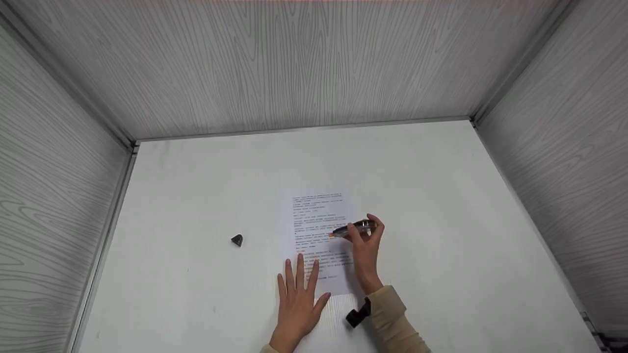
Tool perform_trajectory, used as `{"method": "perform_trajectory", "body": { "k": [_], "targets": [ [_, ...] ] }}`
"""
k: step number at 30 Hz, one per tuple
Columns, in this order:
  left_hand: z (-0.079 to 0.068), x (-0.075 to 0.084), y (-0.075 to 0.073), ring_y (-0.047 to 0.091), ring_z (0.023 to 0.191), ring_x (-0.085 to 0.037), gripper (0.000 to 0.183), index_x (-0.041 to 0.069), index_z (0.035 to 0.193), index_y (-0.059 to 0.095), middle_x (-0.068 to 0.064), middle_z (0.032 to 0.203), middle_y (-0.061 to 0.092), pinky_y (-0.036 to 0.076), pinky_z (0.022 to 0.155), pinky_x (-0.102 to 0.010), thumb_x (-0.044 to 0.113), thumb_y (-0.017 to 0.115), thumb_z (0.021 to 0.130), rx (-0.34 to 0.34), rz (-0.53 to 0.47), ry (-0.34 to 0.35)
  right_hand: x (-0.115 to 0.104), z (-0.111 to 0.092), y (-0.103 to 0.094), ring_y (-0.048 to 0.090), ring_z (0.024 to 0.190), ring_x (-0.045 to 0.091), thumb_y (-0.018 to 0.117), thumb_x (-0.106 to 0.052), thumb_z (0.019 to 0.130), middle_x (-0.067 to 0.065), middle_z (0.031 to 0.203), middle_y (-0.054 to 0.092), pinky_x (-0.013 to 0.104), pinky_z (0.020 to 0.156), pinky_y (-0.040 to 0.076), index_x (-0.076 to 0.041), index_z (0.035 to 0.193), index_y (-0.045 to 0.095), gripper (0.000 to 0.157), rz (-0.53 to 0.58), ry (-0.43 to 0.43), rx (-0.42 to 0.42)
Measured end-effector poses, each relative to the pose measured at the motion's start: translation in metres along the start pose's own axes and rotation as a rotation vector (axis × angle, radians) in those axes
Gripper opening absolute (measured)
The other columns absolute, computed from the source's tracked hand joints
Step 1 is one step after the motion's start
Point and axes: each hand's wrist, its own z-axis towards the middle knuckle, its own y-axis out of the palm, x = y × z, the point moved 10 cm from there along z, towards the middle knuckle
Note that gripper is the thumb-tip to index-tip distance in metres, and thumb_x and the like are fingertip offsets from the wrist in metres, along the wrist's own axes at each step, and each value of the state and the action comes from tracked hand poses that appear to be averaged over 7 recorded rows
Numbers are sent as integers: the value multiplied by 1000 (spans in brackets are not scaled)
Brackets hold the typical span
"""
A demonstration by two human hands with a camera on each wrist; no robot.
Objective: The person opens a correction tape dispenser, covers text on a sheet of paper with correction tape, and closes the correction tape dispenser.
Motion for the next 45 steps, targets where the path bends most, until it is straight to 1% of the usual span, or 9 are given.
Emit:
{"method": "perform_trajectory", "body": {
  "k": [5,8,11,18,21,30,35,40,45],
  "targets": [
    [-1,-2,6,5,146,-50,75,10,155,33,-24,162,13,7,112,-68,50,57,96,-51,-16,-13,-10,-3,13,64,87,36,60,-11,99,14,109,49,51,80,55,-3,137,30,50,-79,-19,-2],
    [-1,-2,7,5,146,-50,76,11,155,32,-23,162,14,6,112,-67,51,58,95,-59,-13,-14,-6,1,15,63,82,38,62,-10,97,14,107,51,47,72,57,-3,134,31,49,-114,-40,11],
    [-1,-2,9,5,147,-49,77,11,156,32,-22,162,14,6,112,-67,52,57,95,-59,1,-15,6,8,14,62,82,32,64,-9,96,15,108,52,44,69,57,-2,132,31,50,-140,-56,34],
    [-2,-4,11,6,147,-49,76,12,155,33,-22,162,15,7,113,-66,54,55,96,-44,31,-20,39,22,5,55,109,24,73,-12,90,22,126,46,26,87,50,3,134,25,67,-149,-85,82],
    [-2,-4,13,6,147,-49,76,12,155,33,-22,162,15,7,113,-66,55,53,96,-41,32,-19,42,24,5,56,111,26,76,-16,88,21,125,47,27,88,49,3,134,25,71,-157,-91,83],
    [-3,-3,9,12,145,-50,76,11,153,38,-23,160,21,12,110,-68,54,57,94,30,30,13,38,30,4,57,108,26,80,-20,85,19,121,48,29,88,50,1,135,29,74,-217,-149,35],
    [-4,-6,12,12,145,-49,77,12,153,37,-23,160,20,11,110,-68,56,56,93,58,51,25,43,32,2,60,98,23,78,-23,88,12,112,56,25,79,50,-2,139,32,72,-217,-110,23],
    [-3,-6,12,13,145,-49,77,12,153,37,-22,160,21,12,110,-67,57,56,93,92,54,42,46,35,2,65,94,24,75,-23,91,13,111,58,26,71,53,-2,140,30,70,-226,-85,30],
    [-2,-5,9,14,144,-50,77,11,152,39,-23,159,22,14,109,-68,56,57,93,97,55,47,44,35,1,66,101,29,75,-17,90,18,114,57,31,77,55,2,137,30,68,-243,-112,58]
  ]
}}
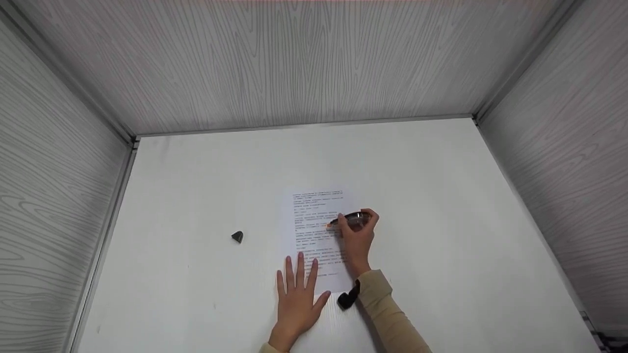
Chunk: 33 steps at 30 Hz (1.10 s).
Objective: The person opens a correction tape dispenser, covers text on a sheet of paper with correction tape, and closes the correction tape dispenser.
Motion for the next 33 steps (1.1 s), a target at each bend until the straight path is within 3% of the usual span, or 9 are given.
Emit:
{"method": "perform_trajectory", "body": {
  "k": [7,14,22,29,33],
  "targets": [
    [2,3,-9,14,145,-49,76,10,152,39,-23,159,22,14,109,-68,54,58,93,-14,-13,-5,-3,-1,0,63,108,23,77,-29,88,15,122,53,38,91,52,-3,138,32,73,-53,-35,34],
    [2,2,-7,14,145,-49,76,10,152,39,-23,159,22,13,110,-68,53,59,93,-31,-21,-16,-2,0,3,62,111,23,78,-29,86,14,123,54,41,93,51,-4,137,33,73,-83,-56,15],
    [0,-2,4,5,148,-46,78,15,156,31,-19,164,13,7,113,-66,58,53,95,-155,4,-62,-5,-3,3,62,109,21,79,-28,85,12,121,55,39,91,52,-3,136,34,73,-115,-75,3],
    [0,1,-3,12,146,-48,77,12,153,37,-21,161,19,12,111,-67,55,59,93,-74,0,-35,-5,-4,4,59,112,26,81,-23,83,18,126,54,44,93,50,-3,135,35,72,-136,-81,9],
    [0,2,-5,14,145,-49,76,10,152,39,-23,160,22,13,110,-68,54,59,93,-31,-16,-21,-7,-3,5,58,111,25,81,-23,84,14,123,55,43,94,48,-2,135,36,71,-150,-111,7]
  ]
}}
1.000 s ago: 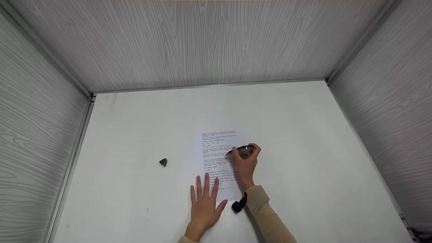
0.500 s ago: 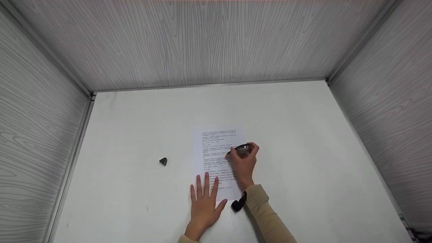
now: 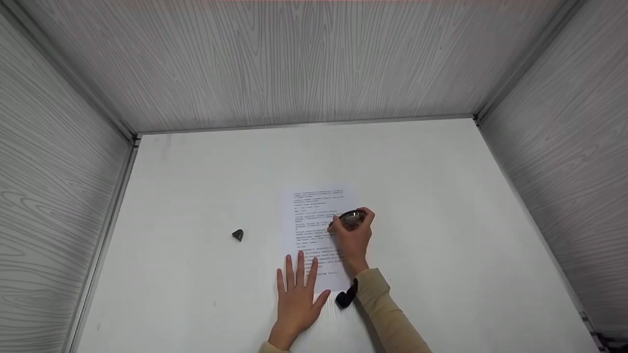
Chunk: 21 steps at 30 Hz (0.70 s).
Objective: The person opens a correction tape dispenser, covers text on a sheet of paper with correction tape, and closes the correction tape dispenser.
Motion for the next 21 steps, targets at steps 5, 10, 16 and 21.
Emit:
{"method": "perform_trajectory", "body": {
  "k": [5,10,16,21],
  "targets": [
    [0,-2,2,13,146,-48,76,11,153,38,-22,161,21,11,111,-67,55,56,94,3,1,-1,-4,0,1,58,111,25,80,-23,84,13,120,54,42,93,48,1,133,36,71,-20,-45,1],
    [-1,-1,3,13,145,-48,77,11,152,39,-22,160,21,12,110,-67,57,56,93,8,16,2,-4,-1,1,59,110,24,81,-24,83,12,120,55,43,93,49,1,133,36,71,-39,-40,9],
    [-1,0,0,14,145,-48,77,11,152,39,-22,159,22,14,110,-67,57,56,93,16,23,8,-6,-3,0,59,113,24,81,-26,83,14,122,55,43,92,50,0,134,37,72,-57,-25,20],
    [-3,0,-1,15,144,-49,76,10,152,39,-22,159,24,14,109,-67,55,58,93,15,15,4,-10,-6,0,58,114,24,81,-27,83,15,123,55,43,93,50,1,133,39,71,-85,-47,20]
  ]
}}
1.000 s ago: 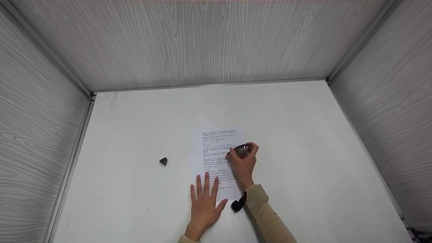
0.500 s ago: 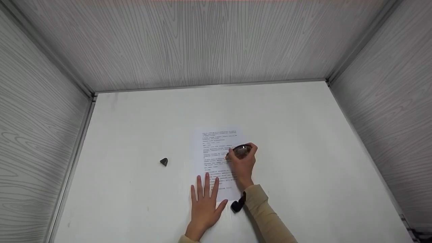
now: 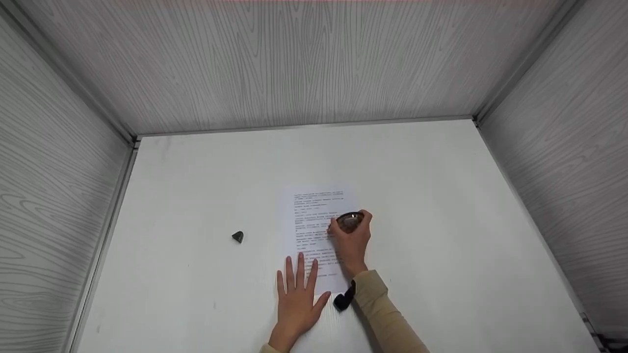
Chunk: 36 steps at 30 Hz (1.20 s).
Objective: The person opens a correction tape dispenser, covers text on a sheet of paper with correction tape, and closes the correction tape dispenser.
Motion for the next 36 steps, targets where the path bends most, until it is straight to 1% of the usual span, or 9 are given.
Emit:
{"method": "perform_trajectory", "body": {
  "k": [5,11,15,20,25,31,33,36],
  "targets": [
    [1,0,0,15,145,-49,75,10,152,40,-22,159,24,13,110,-67,54,58,93,-18,-19,-11,-1,0,0,59,112,22,80,-29,83,11,122,56,41,91,52,0,133,40,70,-17,-8,-5],
    [3,-1,3,11,147,-48,76,12,154,35,-21,161,19,11,112,-66,54,56,94,-93,-12,-36,-7,1,0,60,109,21,81,-25,83,11,118,57,39,88,53,3,131,42,68,-24,-62,-1],
    [3,-2,4,10,147,-47,76,13,155,35,-21,161,19,11,113,-66,54,56,95,-114,-9,-43,-8,1,0,60,108,19,81,-24,83,10,117,57,37,87,53,3,131,42,68,-26,-67,-3],
    [1,-3,4,11,147,-48,76,13,154,36,-22,161,20,11,112,-66,54,57,94,-111,-11,-46,-6,-1,1,60,108,17,81,-24,82,8,117,57,36,86,53,3,133,43,68,-24,-55,-11],
    [0,-4,5,10,147,-47,76,13,155,35,-21,161,19,10,113,-66,54,57,94,-108,-17,-48,-6,0,2,59,109,18,80,-23,83,9,119,57,36,88,52,1,133,43,67,-28,-44,-14],
    [1,-5,6,8,148,-46,76,14,155,33,-20,162,18,9,113,-65,55,55,95,-125,-26,-53,-6,1,1,57,110,17,81,-23,82,7,119,56,35,90,50,1,134,44,68,-43,-28,-1],
    [1,-4,4,10,147,-46,76,14,155,35,-21,162,19,10,113,-65,55,56,95,-105,-31,-44,-5,1,0,57,111,18,81,-22,82,8,120,56,35,91,50,1,134,44,68,-47,-30,4],
    [1,-2,0,12,146,-47,76,12,153,37,-22,160,21,12,111,-66,54,58,94,-56,-36,-23,-6,2,-1,58,110,20,81,-20,82,10,120,56,38,90,50,1,134,44,67,-38,-39,10]
  ]
}}
